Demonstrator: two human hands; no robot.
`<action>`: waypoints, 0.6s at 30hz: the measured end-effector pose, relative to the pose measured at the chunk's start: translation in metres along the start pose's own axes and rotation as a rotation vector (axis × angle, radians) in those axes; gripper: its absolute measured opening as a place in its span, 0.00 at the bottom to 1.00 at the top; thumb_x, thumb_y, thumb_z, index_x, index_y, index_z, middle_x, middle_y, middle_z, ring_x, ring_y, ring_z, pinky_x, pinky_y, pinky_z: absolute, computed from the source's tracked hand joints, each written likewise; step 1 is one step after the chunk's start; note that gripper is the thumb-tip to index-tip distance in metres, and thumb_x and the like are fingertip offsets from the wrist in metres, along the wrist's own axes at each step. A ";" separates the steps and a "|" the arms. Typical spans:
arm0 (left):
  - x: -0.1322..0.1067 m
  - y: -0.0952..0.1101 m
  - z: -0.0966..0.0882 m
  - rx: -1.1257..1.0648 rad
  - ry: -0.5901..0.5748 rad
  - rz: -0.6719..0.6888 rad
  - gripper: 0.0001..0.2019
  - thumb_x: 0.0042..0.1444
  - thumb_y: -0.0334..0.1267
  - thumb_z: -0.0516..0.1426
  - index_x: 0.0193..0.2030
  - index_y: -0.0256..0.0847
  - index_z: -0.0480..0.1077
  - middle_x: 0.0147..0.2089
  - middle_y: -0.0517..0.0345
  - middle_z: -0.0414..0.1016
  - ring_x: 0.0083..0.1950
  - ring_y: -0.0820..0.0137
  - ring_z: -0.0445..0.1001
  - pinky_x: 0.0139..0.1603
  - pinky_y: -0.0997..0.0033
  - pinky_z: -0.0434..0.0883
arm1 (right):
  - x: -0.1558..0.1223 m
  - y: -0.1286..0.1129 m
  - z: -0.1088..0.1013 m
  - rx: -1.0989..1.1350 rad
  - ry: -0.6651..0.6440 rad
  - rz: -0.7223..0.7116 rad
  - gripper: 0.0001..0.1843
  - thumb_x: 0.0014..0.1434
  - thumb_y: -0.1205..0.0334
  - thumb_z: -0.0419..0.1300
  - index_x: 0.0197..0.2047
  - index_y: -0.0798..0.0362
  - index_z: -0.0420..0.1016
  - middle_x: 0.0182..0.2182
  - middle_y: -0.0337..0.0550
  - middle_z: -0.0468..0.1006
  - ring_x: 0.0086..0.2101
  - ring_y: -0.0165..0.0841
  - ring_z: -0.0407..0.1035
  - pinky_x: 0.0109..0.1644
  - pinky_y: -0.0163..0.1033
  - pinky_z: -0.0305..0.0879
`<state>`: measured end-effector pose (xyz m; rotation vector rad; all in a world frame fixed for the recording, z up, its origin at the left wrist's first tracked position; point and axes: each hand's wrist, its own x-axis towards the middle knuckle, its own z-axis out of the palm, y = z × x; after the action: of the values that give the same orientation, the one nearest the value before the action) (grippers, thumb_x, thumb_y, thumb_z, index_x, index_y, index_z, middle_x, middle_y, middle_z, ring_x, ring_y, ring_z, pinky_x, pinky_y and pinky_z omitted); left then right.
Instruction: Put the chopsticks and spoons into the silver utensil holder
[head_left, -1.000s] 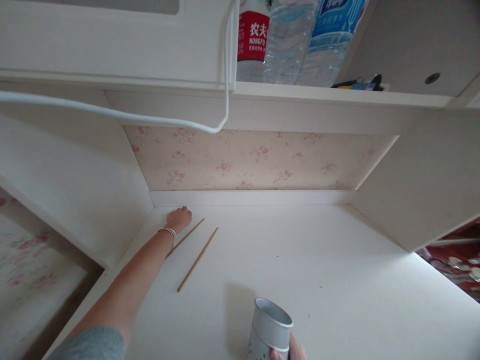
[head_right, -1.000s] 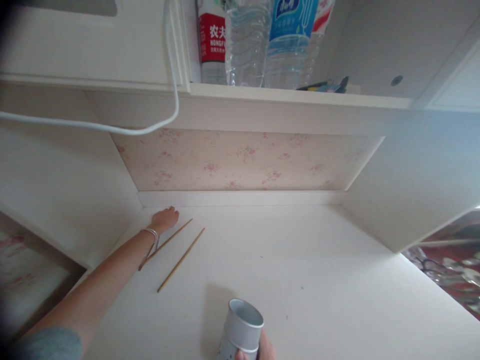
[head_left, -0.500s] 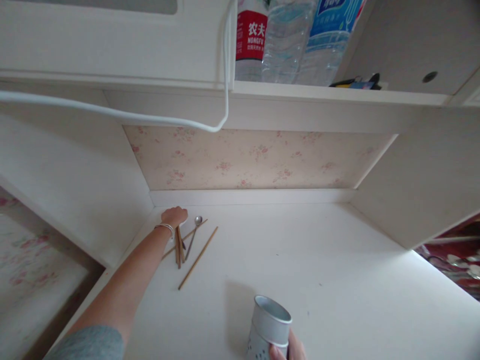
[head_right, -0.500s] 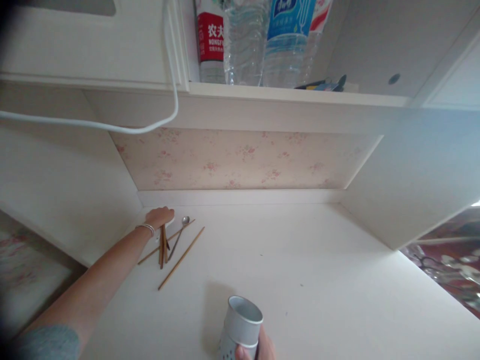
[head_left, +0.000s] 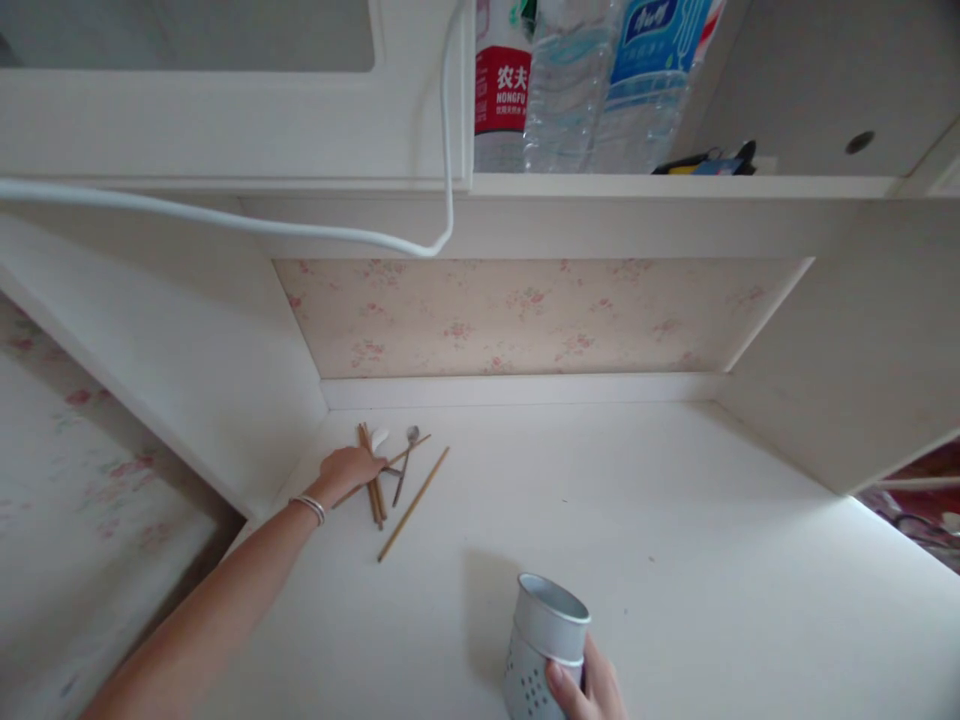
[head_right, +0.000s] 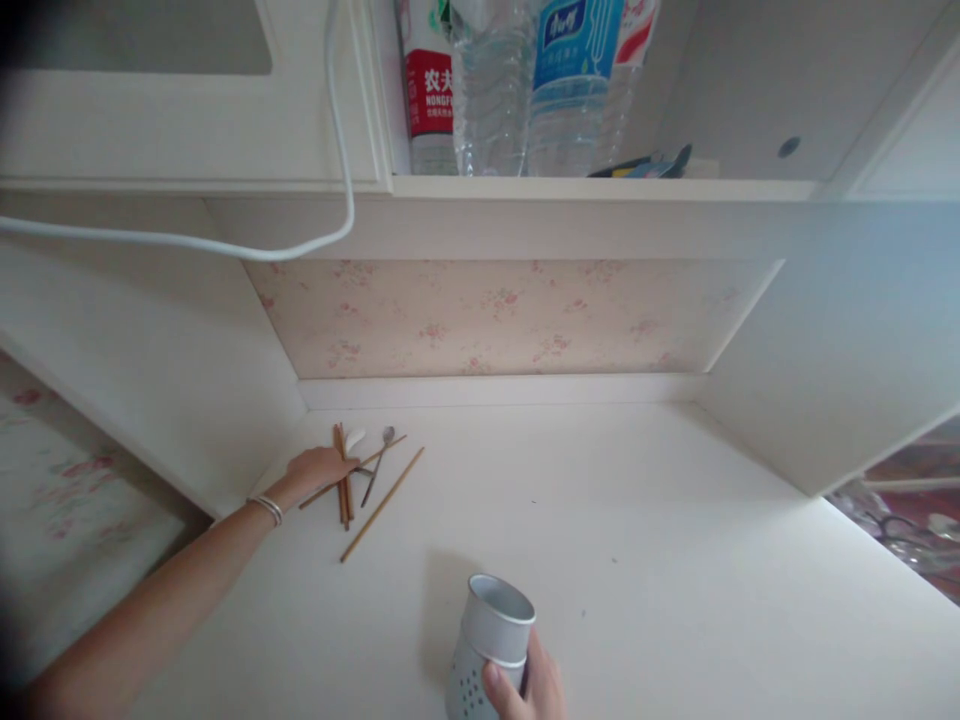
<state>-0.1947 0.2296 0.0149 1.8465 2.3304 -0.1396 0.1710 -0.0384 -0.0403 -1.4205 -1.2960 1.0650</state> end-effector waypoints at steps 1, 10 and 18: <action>-0.005 0.000 0.004 -0.001 -0.018 0.005 0.27 0.53 0.59 0.49 0.41 0.38 0.76 0.43 0.39 0.79 0.45 0.50 0.76 0.41 0.59 0.70 | 0.000 -0.001 0.000 -0.001 -0.001 -0.001 0.33 0.49 0.33 0.55 0.39 0.57 0.75 0.30 0.50 0.79 0.32 0.43 0.72 0.35 0.40 0.68; -0.016 0.006 -0.006 -0.025 -0.010 0.154 0.18 0.58 0.47 0.48 0.44 0.41 0.74 0.46 0.43 0.78 0.45 0.57 0.77 0.41 0.66 0.69 | -0.004 -0.013 -0.001 0.016 -0.036 -0.004 0.32 0.51 0.36 0.55 0.42 0.59 0.73 0.33 0.51 0.79 0.34 0.43 0.72 0.37 0.41 0.67; -0.007 0.002 -0.012 -0.097 0.016 0.129 0.17 0.61 0.47 0.46 0.40 0.41 0.73 0.40 0.50 0.80 0.37 0.65 0.78 0.36 0.72 0.69 | -0.006 -0.014 -0.001 0.021 -0.073 -0.021 0.31 0.53 0.36 0.54 0.42 0.58 0.73 0.34 0.50 0.79 0.36 0.42 0.71 0.39 0.41 0.67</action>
<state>-0.1919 0.2260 0.0282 1.9499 2.1785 0.0047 0.1686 -0.0437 -0.0265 -1.3605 -1.3446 1.1220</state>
